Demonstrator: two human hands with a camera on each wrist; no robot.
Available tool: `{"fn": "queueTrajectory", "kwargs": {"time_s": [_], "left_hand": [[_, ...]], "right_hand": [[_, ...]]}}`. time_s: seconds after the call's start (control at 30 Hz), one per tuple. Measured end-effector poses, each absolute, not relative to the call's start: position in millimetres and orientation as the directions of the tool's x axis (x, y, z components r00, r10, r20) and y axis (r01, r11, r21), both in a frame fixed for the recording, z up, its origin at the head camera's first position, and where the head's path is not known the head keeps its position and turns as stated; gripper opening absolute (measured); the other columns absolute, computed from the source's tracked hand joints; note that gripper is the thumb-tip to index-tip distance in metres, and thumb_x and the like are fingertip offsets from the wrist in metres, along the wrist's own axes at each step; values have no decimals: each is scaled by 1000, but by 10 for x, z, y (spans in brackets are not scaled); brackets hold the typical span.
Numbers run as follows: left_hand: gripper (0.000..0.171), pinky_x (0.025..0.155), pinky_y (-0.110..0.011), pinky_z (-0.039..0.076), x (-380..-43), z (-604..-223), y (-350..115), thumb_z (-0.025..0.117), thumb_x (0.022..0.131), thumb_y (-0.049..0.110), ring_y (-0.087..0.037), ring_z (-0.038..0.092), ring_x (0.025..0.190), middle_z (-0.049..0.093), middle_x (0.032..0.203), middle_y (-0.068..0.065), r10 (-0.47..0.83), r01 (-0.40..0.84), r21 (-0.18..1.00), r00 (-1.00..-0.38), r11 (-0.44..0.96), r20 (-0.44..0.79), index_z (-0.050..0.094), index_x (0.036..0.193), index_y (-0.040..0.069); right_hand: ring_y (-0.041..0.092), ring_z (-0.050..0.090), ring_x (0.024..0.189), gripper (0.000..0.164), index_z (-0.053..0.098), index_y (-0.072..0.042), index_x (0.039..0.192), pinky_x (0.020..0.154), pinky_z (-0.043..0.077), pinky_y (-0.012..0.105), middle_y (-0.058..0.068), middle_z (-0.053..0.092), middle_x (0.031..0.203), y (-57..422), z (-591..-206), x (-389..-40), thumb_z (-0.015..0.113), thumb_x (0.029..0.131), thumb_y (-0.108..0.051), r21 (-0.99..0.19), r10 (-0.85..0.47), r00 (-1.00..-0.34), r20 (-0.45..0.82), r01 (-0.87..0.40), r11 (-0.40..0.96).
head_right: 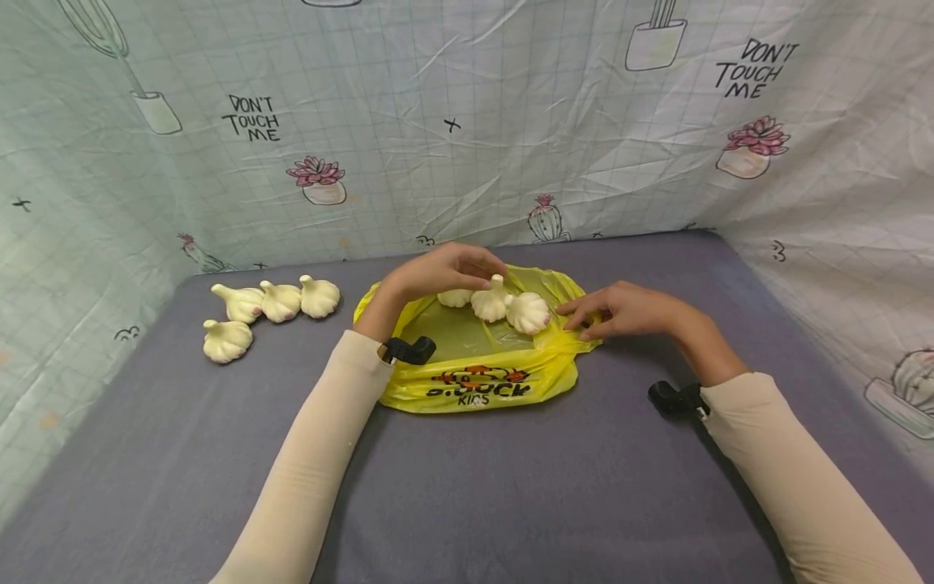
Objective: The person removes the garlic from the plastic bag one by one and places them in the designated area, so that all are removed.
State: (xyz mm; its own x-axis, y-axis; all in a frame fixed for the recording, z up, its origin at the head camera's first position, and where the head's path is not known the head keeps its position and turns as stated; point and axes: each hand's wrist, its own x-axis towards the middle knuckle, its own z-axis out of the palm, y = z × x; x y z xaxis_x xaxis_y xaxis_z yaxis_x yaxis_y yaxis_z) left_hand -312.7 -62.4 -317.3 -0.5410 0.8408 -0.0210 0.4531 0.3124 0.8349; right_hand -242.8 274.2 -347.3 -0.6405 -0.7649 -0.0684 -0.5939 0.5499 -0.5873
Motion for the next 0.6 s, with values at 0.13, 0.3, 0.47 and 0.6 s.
{"fn": "queueTrajectory", "kwargs": {"time_s": [0.13, 0.3, 0.47, 0.6], "left_hand": [[34, 104, -29, 48, -3149, -3196, -586, 63, 102, 12, -18, 60, 124, 64, 135, -17, 833, 484, 812, -554, 327, -5, 64, 133, -2], [28, 100, -28, 50, -3142, -3199, -541, 65, 101, 11, -17, 63, 119, 68, 128, -15, 823, 486, 810, -569, 328, 8, 70, 126, -1], [26, 98, -27, 52, -3129, -3229, -514, 66, 100, 10, -17, 65, 118, 70, 125, -11, 809, 464, 822, -587, 332, 5, 72, 123, 1], [25, 97, -27, 52, -3125, -3259, -507, 66, 100, 11, -16, 65, 116, 71, 124, -9, 797, 439, 834, -604, 333, 0, 72, 123, 2]], "right_hand": [[12, 64, 106, 24, 76, -16, 121, 74, 54, 25, 16, 57, 145, 2744, -3472, -2425, 72, 97, -19, -588, -763, -642, -73, -591, 553], [13, 64, 106, 24, 76, -16, 121, 75, 54, 25, 16, 58, 144, 2738, -3471, -2421, 72, 97, -19, -582, -763, -642, -73, -595, 555], [9, 63, 101, 24, 75, -15, 121, 74, 54, 25, 17, 57, 145, 2740, -3472, -2412, 71, 98, -20, -585, -760, -645, -82, -586, 561], [6, 62, 96, 24, 75, -14, 121, 73, 54, 25, 18, 56, 146, 2738, -3471, -2407, 70, 98, -19, -591, -758, -646, -88, -579, 562]]}}
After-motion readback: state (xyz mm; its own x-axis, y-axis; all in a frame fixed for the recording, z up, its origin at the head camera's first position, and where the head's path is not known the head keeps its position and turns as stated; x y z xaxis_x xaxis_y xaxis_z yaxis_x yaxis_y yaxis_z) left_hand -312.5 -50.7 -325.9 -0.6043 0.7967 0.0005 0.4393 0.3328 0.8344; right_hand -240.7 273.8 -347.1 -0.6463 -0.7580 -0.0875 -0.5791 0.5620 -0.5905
